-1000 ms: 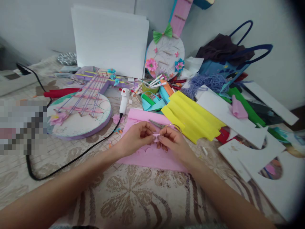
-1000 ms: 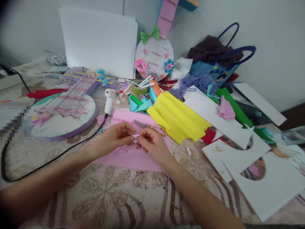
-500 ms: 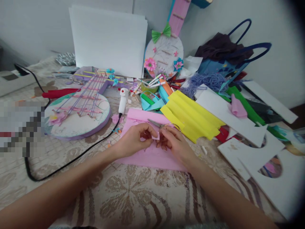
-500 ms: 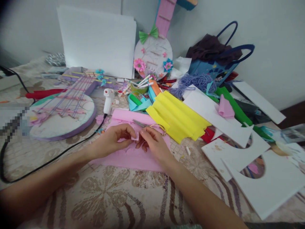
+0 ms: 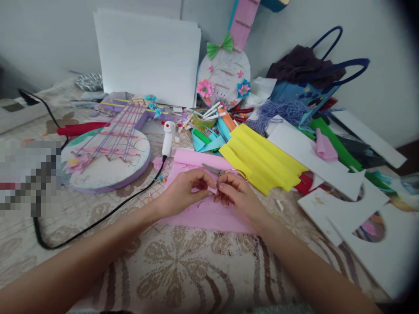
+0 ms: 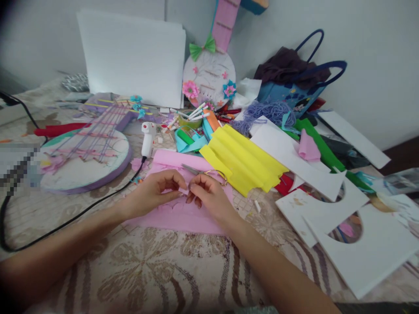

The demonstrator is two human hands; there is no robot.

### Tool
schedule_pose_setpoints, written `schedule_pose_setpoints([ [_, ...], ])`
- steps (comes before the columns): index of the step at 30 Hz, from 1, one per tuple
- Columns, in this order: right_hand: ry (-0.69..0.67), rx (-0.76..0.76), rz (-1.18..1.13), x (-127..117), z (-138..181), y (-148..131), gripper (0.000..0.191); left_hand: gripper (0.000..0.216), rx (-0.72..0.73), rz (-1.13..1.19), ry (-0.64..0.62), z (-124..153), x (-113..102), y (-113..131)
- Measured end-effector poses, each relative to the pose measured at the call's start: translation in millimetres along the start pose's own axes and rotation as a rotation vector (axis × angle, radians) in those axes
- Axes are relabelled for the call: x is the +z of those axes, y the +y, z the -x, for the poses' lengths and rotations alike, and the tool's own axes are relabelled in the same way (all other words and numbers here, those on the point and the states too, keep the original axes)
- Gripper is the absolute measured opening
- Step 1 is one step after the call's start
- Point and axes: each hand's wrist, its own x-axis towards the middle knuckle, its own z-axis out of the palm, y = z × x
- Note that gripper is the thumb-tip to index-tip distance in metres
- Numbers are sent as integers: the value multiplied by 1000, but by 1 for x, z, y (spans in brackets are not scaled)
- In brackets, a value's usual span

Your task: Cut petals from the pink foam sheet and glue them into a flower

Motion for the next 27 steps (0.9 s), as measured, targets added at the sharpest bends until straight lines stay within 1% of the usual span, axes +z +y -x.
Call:
schedule_pose_setpoints([
  [4,-38,-9,-12,-1,0,3,9,7,22,-106,27,1,-1,2],
  [7,-56,-27,26,-3,-1,5,9,9,50,-173,31,1,-2,3],
  [12,-37,-57,65,-3,-1,5,8,10,75,-201,24,0,-3,4],
  [18,-41,-52,51,-3,-2,5,9,10,72,-265,69,0,-3,6],
  [23,-33,-47,73,-2,-2,3,9,9,63,-216,65,0,-3,3],
  [27,-66,-42,100,-2,-1,3,9,7,0,-144,62,0,-2,3],
])
